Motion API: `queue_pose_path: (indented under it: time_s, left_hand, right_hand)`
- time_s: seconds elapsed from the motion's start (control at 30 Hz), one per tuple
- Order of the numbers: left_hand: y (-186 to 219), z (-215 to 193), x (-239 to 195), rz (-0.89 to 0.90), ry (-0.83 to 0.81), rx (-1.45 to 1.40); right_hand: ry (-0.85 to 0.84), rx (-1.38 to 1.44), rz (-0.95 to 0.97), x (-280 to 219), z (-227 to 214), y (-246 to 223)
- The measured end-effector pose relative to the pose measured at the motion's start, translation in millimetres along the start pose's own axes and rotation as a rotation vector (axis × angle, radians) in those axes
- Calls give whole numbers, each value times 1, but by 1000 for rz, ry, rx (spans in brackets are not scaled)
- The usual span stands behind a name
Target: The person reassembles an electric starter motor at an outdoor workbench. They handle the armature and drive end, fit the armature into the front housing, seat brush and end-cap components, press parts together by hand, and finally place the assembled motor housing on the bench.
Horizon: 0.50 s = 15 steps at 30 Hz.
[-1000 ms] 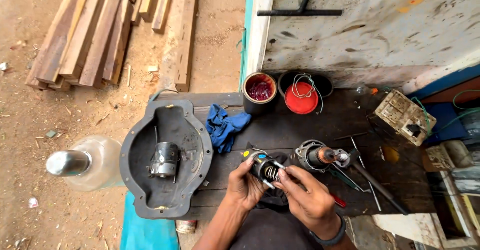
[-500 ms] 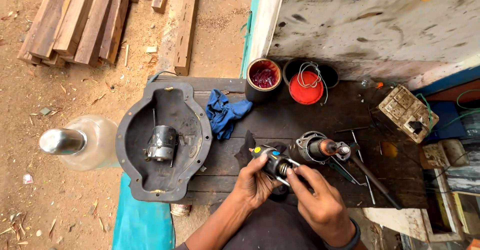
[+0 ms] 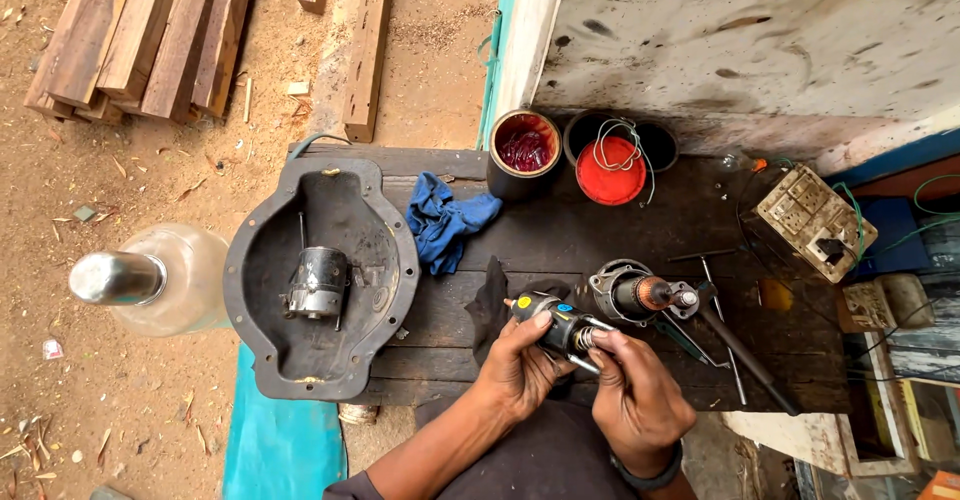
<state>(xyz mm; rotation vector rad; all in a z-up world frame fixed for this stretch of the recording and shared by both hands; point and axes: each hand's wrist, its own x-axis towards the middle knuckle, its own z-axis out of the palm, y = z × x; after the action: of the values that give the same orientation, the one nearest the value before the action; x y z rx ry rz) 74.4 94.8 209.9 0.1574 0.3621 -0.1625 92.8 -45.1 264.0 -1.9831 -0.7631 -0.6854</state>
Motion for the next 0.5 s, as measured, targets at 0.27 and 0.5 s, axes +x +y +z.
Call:
queue_pose_path:
  time_s: [0.27, 0.5]
  left_hand:
    - [-13, -15, 10, -101, -18, -143]
    - [-19, -14, 10, -137, -45, -143]
  right_hand:
    - [84, 48, -15, -23, 7, 16]
    - [14, -77, -33, -20, -6, 11]
